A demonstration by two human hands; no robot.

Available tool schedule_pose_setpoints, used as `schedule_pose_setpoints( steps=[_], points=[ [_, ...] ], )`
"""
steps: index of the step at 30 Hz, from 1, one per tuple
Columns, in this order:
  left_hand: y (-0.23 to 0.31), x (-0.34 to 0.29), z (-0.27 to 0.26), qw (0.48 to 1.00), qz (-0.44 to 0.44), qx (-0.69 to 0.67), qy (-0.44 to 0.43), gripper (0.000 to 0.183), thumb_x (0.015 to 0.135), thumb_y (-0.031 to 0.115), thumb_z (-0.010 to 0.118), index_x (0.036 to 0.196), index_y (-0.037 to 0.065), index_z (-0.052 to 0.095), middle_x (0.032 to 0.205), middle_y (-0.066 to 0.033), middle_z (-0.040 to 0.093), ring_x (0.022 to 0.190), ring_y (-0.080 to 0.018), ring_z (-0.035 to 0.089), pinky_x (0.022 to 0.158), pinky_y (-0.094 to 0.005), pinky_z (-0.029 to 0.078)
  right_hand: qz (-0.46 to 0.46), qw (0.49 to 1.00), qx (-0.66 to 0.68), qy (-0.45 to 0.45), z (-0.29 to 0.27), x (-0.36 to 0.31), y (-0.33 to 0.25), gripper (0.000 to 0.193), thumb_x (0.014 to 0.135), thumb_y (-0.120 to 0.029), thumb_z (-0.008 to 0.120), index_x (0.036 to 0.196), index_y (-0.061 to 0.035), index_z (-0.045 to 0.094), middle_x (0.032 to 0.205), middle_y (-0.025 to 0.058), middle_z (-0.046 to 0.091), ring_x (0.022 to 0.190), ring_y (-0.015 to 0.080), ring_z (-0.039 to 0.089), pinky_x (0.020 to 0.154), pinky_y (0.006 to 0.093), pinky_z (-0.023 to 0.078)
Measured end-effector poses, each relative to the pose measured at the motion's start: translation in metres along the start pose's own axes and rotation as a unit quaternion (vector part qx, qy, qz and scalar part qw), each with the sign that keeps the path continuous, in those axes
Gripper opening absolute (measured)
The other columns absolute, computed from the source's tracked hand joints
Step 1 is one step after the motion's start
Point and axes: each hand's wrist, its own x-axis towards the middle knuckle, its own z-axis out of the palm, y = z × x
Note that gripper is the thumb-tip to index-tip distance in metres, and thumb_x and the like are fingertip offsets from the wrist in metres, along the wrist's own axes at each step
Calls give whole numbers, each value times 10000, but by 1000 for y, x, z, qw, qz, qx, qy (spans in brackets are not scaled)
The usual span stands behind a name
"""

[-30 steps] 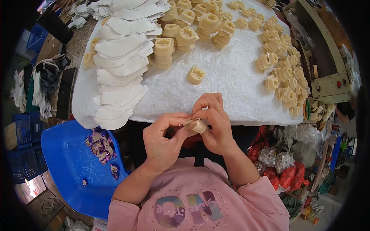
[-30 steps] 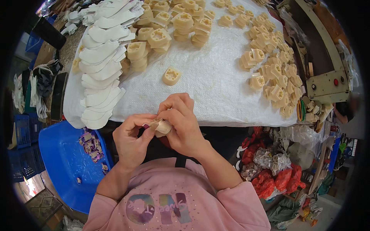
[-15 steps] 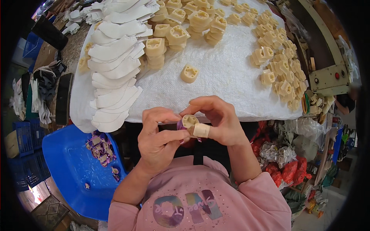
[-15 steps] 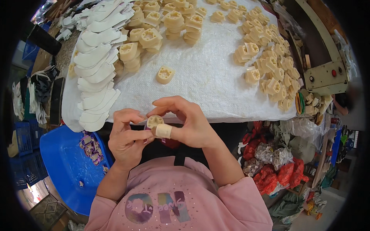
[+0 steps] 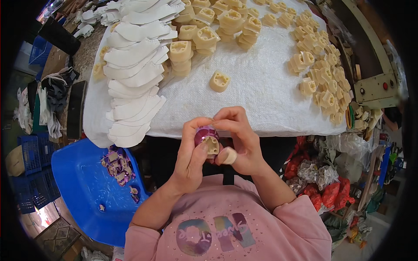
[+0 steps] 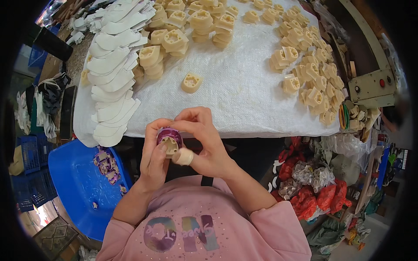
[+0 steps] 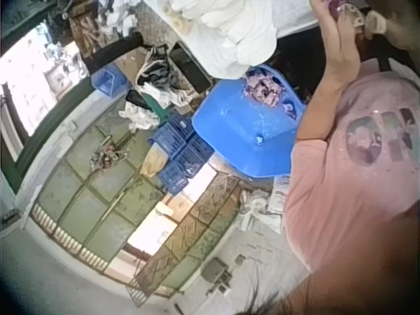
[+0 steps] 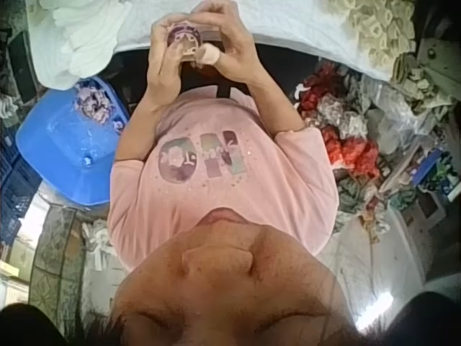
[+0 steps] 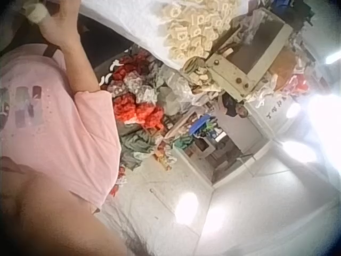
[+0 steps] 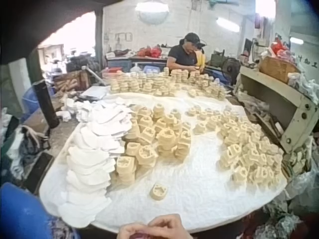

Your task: Manually assembling or fitting white material components into small beige shoe parts.

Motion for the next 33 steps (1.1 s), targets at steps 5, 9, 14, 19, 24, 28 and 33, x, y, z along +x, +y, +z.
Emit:
schedule_pose_setpoints(
  steps=[5,9,14,19,24,28,33],
  points=[
    [6,4,19,998,34,-55,19,562,981,367,312,1359,-34,201,1028,-127,490,715,-104,520,613,-237,446,278,906,316,-29,0,11,-8,221,924,-246,529,1007,-46,572,1045,105,518,490,72,545,373,160,445],
    [2,3,19,993,111,42,4,657,970,468,307,1362,-45,188,1025,-137,487,669,-102,519,555,-227,441,345,859,345,-154,-4,14,-7,178,917,-207,538,868,-36,539,992,80,545,531,77,547,385,190,464],
    [0,-2,20,997,74,9,20,579,982,418,302,1323,-46,240,1061,-152,473,756,-111,520,637,-234,449,201,943,250,-85,13,2,-5,142,916,-198,546,899,-58,555,1001,72,545,796,159,552,649,272,483],
    [-1,9,17,976,82,69,191,498,950,357,385,1304,12,323,1033,-76,472,902,-105,480,806,-243,402,126,970,210,-11,33,-15,1,361,963,-260,445,1260,-55,473,1157,114,506,1052,251,486,937,341,359],
    [-3,8,20,978,85,11,190,432,931,223,386,1307,18,322,1052,-72,466,912,-103,475,814,-246,399,156,946,284,-21,30,-9,-5,360,952,-166,408,1285,-37,450,1140,119,500,1063,237,471,931,329,356],
    [-13,4,16,984,75,22,161,458,939,257,408,1325,31,306,1059,-67,479,919,-107,488,817,-250,406,78,985,151,-2,31,-7,-7,328,919,-117,402,1221,-23,489,1072,108,501,953,223,495,869,313,384],
    [-2,7,14,988,39,-125,80,614,955,470,384,1402,80,226,1048,-60,511,869,-120,510,742,-260,430,137,982,132,-4,23,-3,-8,335,952,-194,406,1231,-27,490,1016,101,507,845,188,516,771,285,422]
  ],
)
